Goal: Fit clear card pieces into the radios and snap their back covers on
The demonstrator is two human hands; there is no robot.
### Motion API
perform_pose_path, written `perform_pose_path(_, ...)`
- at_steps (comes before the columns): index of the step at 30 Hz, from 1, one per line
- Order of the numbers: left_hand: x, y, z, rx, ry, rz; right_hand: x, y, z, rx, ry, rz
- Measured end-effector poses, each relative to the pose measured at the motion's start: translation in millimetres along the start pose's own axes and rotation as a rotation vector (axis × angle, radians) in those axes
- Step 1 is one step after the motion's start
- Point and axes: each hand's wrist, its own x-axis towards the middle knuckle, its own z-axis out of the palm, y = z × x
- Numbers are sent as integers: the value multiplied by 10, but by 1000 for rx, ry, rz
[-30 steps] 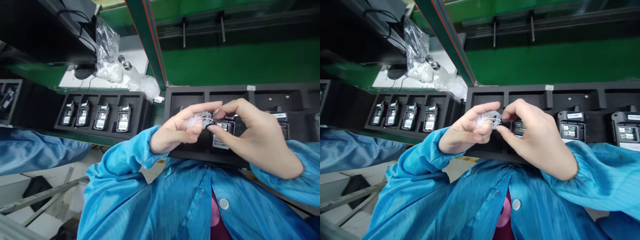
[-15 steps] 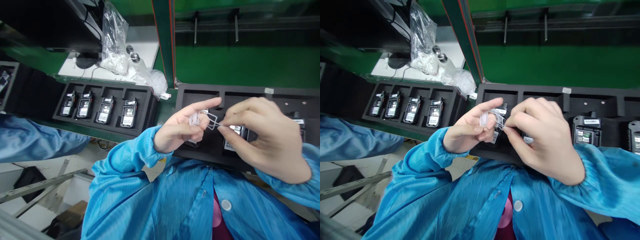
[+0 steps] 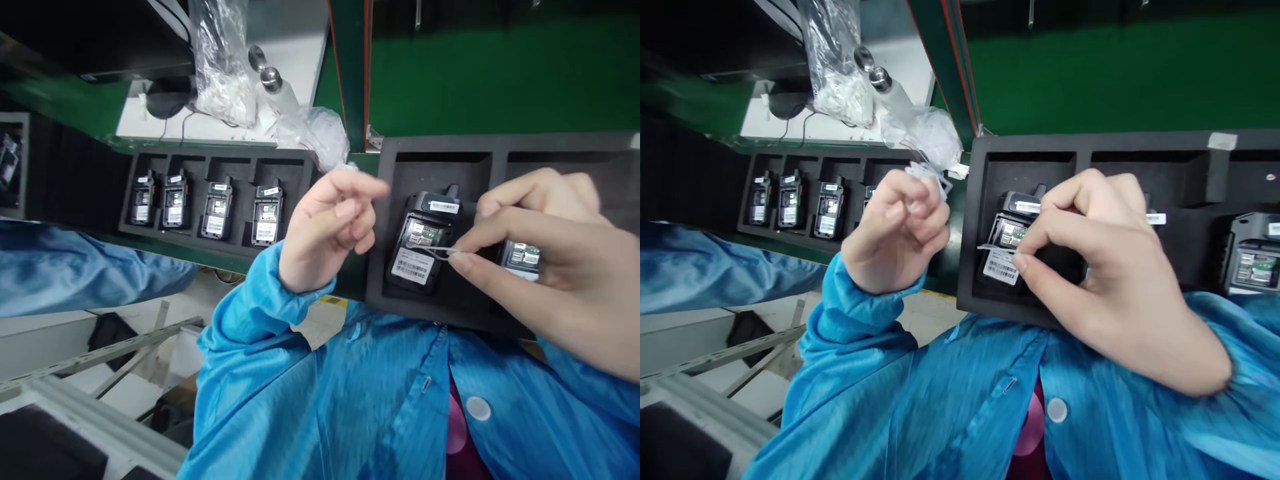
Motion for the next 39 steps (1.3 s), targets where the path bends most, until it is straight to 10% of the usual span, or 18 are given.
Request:
perform_pose_path(9,8,-179,-25,588,-256,653,15,293,229,-139,-15,78)
perform_pose_path(31,-7,-278,13,886,-265,818,38,264,200,-430,-113,-11)
perform_pose_path(39,4,-242,-34,900,-254,821,-175,292,-23,-462,-148,-342)
